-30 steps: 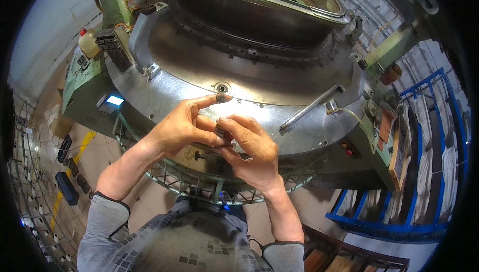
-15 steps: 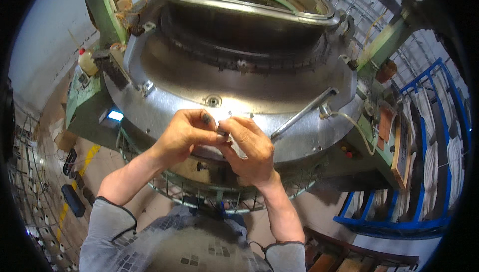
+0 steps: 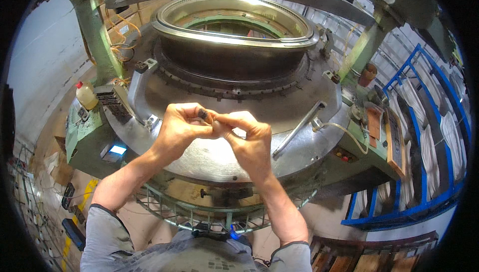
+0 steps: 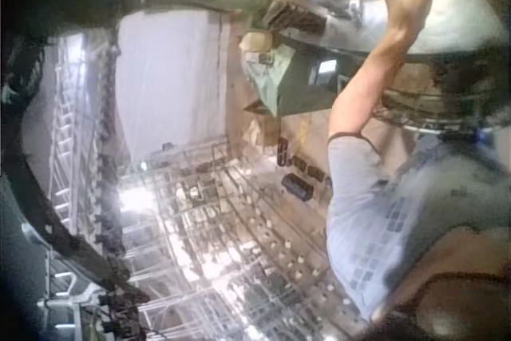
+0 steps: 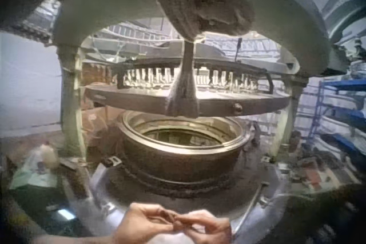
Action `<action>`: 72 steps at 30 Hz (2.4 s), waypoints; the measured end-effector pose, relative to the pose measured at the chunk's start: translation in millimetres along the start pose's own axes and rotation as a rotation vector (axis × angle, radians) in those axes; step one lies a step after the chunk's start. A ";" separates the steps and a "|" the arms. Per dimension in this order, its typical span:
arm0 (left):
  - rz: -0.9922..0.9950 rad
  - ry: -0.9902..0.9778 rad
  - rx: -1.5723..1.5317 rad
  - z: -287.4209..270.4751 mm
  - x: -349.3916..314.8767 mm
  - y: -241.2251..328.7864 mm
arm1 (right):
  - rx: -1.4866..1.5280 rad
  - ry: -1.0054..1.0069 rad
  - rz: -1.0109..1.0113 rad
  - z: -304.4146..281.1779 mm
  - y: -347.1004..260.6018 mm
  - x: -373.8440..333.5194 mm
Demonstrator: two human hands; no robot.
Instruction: The person repeatedly picks small black components from a wooden tray and inserts them into slots around the rim of a large circular machine. The person handles the components by hand and places them one at a time into the machine's circular opening.
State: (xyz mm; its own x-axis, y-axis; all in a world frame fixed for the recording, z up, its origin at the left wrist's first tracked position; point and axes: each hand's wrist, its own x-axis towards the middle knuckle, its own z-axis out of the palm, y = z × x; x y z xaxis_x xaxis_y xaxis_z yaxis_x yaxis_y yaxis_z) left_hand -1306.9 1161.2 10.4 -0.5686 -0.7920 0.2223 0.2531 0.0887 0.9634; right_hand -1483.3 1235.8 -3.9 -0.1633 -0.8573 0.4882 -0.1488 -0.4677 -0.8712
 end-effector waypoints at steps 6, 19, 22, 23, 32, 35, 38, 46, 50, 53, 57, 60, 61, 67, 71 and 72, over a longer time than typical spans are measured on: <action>-0.036 -0.086 -0.016 -22.2 28.1 22.6 | 0.204 -0.104 0.211 -7.9 -9.2 42.1; -0.096 -0.125 -0.165 -35.8 57.9 9.3 | 0.164 -0.139 0.260 -9.0 0.2 71.5; -0.073 -0.110 -0.092 -34.0 60.2 12.3 | 0.162 -0.139 0.328 -9.0 -0.4 81.1; -0.062 -0.096 -0.035 -34.2 63.6 16.0 | 0.162 -0.114 0.300 -5.8 -0.1 85.9; -0.039 -0.077 0.172 -51.5 138.5 78.7 | -0.122 -0.221 0.203 -16.9 -33.7 184.8; -0.021 -0.139 0.111 -62.8 162.4 88.1 | -0.159 -0.267 0.221 -20.4 -40.1 216.2; 0.018 -0.211 0.116 -73.3 177.2 86.1 | -0.116 -0.275 0.187 -18.7 -36.4 234.2; 1.114 -0.129 1.385 -98.6 202.3 91.4 | -0.268 -0.298 0.323 -31.8 -16.9 252.8; 1.291 -0.290 1.341 -95.6 213.8 84.4 | -0.266 -0.282 0.321 -31.4 -9.8 257.2; 1.279 -0.298 1.336 -96.0 219.2 79.8 | -0.253 -0.279 0.327 -30.9 -9.4 259.2; 1.303 -0.263 1.320 -96.8 222.8 77.3 | -0.258 -0.299 0.330 -31.5 -11.7 260.0; 1.280 -0.266 1.341 -96.3 223.1 76.6 | -0.266 -0.287 0.335 -29.7 -11.7 260.0; 1.272 -0.265 1.359 -96.3 222.8 76.6 | -0.272 -0.278 0.333 -29.0 -11.6 259.8; 1.294 -0.305 1.393 -97.0 224.0 78.3 | -0.280 -0.275 0.320 -29.2 -10.6 258.7; 1.272 -0.327 1.323 -96.3 225.9 79.3 | -0.269 -0.280 0.292 -30.0 -7.8 259.4; 1.276 -0.325 1.318 -95.9 225.4 79.1 | -0.262 -0.277 0.297 -30.0 -7.1 259.5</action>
State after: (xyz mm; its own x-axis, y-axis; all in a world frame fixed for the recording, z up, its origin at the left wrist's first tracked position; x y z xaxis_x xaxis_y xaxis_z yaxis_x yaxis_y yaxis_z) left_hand -1340.1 931.8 122.3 -0.6961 0.2396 0.6767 -0.0098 0.9394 -0.3427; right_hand -1553.9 1023.0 130.5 0.0246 -0.9872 0.1575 -0.3819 -0.1549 -0.9111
